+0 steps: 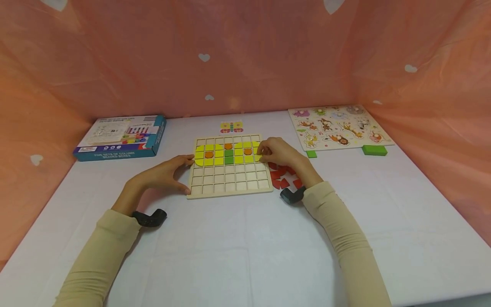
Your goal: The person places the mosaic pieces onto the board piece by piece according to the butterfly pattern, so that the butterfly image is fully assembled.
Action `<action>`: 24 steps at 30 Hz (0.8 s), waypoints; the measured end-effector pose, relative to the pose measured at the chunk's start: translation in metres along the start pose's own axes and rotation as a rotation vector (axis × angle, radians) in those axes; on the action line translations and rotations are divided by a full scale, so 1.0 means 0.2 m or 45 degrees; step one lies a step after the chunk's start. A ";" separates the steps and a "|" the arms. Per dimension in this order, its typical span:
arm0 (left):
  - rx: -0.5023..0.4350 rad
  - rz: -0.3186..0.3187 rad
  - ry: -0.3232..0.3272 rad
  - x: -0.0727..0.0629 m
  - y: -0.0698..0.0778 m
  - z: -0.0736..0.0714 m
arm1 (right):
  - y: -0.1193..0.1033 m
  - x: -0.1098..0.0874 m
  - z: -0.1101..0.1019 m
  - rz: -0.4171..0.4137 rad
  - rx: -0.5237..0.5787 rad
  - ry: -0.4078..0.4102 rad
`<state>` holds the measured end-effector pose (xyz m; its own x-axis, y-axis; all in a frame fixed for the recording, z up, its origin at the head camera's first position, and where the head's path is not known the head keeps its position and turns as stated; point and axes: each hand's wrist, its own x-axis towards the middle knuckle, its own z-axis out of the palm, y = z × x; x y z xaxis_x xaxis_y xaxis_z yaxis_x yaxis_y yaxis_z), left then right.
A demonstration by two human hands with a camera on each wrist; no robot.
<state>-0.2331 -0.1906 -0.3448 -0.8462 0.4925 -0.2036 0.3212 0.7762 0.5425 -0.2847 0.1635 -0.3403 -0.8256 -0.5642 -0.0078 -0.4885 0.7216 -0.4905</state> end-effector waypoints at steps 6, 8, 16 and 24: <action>0.010 -0.002 -0.006 0.01 0.00 0.00 | 0.01 0.00 0.00 -0.023 0.003 0.022; 0.014 -0.006 -0.009 0.01 0.00 0.00 | 0.01 0.00 0.01 -0.024 0.011 0.025; 0.019 -0.004 -0.015 0.00 -0.01 0.00 | 0.00 -0.01 -0.01 -0.025 0.028 0.018; 0.014 0.005 -0.006 0.01 -0.01 0.00 | 0.02 -0.10 -0.18 -0.013 0.135 0.220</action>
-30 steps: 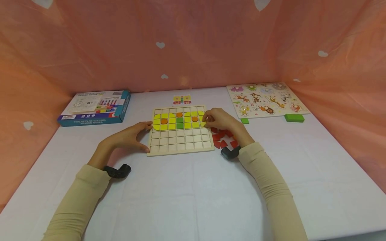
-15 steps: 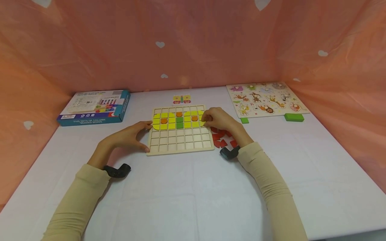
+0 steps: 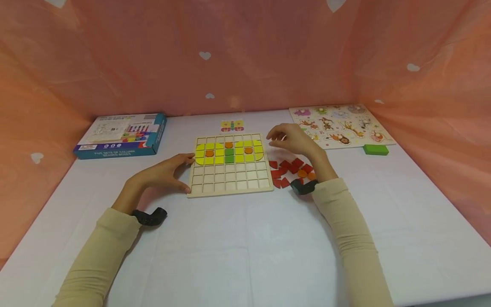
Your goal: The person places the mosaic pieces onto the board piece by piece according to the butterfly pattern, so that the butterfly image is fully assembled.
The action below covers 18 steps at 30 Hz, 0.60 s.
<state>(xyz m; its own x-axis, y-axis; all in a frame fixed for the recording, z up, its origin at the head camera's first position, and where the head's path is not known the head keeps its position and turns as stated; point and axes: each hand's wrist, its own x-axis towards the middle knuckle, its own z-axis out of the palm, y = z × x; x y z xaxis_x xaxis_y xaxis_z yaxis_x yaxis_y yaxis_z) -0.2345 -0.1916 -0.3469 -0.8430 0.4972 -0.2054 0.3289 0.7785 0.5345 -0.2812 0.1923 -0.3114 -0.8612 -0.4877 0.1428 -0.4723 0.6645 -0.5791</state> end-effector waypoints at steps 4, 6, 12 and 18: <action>0.004 0.005 0.004 0.00 0.00 0.00 | 0.05 -0.06 -0.09 0.048 0.005 0.074; 0.008 0.007 0.005 0.00 0.00 0.00 | 0.09 -0.10 -0.13 0.075 -0.010 0.079; 0.016 0.020 0.004 0.00 -0.01 0.00 | 0.18 -0.23 -0.20 0.142 -0.058 0.052; 0.011 0.009 0.000 0.00 0.00 0.00 | 0.25 -0.33 -0.22 0.153 -0.069 -0.009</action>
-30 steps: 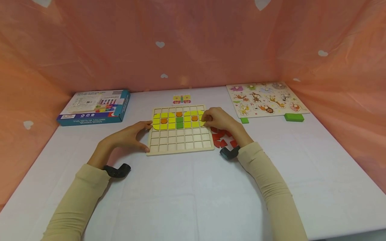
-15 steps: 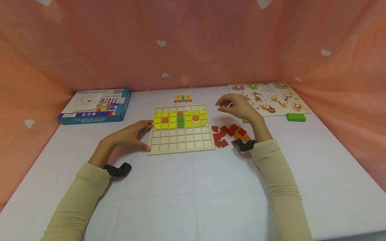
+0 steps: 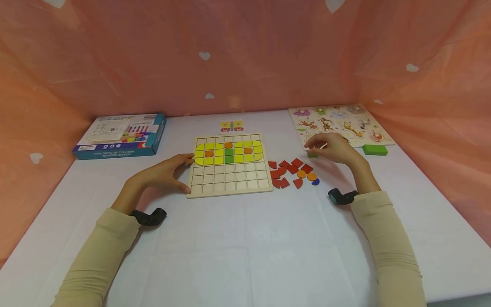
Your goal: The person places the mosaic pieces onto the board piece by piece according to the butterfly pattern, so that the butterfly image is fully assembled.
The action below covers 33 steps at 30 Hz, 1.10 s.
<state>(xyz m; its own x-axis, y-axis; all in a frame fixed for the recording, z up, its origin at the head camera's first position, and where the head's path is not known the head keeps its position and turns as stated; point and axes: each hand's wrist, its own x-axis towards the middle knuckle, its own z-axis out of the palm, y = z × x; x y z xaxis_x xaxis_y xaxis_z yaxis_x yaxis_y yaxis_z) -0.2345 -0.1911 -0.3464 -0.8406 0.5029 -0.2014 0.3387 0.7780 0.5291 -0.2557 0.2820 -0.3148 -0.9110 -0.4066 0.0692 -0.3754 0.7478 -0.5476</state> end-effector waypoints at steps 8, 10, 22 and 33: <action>0.001 -0.009 0.002 0.00 -0.01 0.00 | 0.01 -0.03 0.06 -0.067 0.006 -0.074; 0.002 -0.009 0.003 0.00 -0.01 0.00 | -0.02 -0.01 0.08 -0.088 0.017 -0.076; 0.003 0.016 0.010 -0.02 0.00 -0.01 | -0.19 0.17 0.30 -0.171 0.033 -0.142; 0.016 0.017 0.003 0.00 0.00 0.00 | -0.24 0.22 0.36 -0.073 -0.124 -0.073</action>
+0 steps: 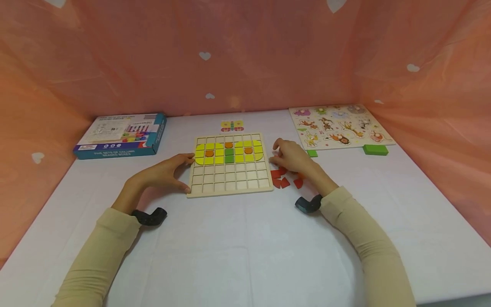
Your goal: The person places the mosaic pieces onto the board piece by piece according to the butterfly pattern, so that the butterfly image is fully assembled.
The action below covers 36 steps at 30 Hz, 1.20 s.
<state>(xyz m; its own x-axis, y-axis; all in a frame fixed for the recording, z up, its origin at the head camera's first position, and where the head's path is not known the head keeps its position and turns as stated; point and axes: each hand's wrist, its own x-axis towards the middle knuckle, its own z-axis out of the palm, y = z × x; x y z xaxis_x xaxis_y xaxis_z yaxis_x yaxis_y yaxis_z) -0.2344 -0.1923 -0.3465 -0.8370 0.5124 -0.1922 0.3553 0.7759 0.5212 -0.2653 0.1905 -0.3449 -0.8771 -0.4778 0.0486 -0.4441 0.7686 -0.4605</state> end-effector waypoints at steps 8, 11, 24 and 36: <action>0.008 -0.003 0.001 0.00 0.00 0.01 | 0.07 -0.02 -0.05 -0.174 0.165 -0.146; 0.002 0.003 -0.001 0.00 0.00 0.01 | 0.09 -0.02 -0.05 -0.200 0.171 -0.186; 0.013 -0.002 0.002 0.00 0.00 0.00 | -0.13 0.11 -0.06 -0.284 0.053 -0.039; -0.010 0.020 -0.011 0.01 -0.01 -0.01 | -0.62 0.35 0.26 -0.577 0.099 -0.138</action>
<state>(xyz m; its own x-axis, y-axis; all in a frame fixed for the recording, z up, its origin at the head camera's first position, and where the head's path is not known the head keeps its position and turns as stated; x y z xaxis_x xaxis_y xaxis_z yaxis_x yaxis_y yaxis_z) -0.2367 -0.1942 -0.3472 -0.8275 0.5279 -0.1913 0.3654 0.7649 0.5306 -0.2626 0.0395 -0.3303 -0.5720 -0.8026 0.1694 -0.7593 0.4399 -0.4796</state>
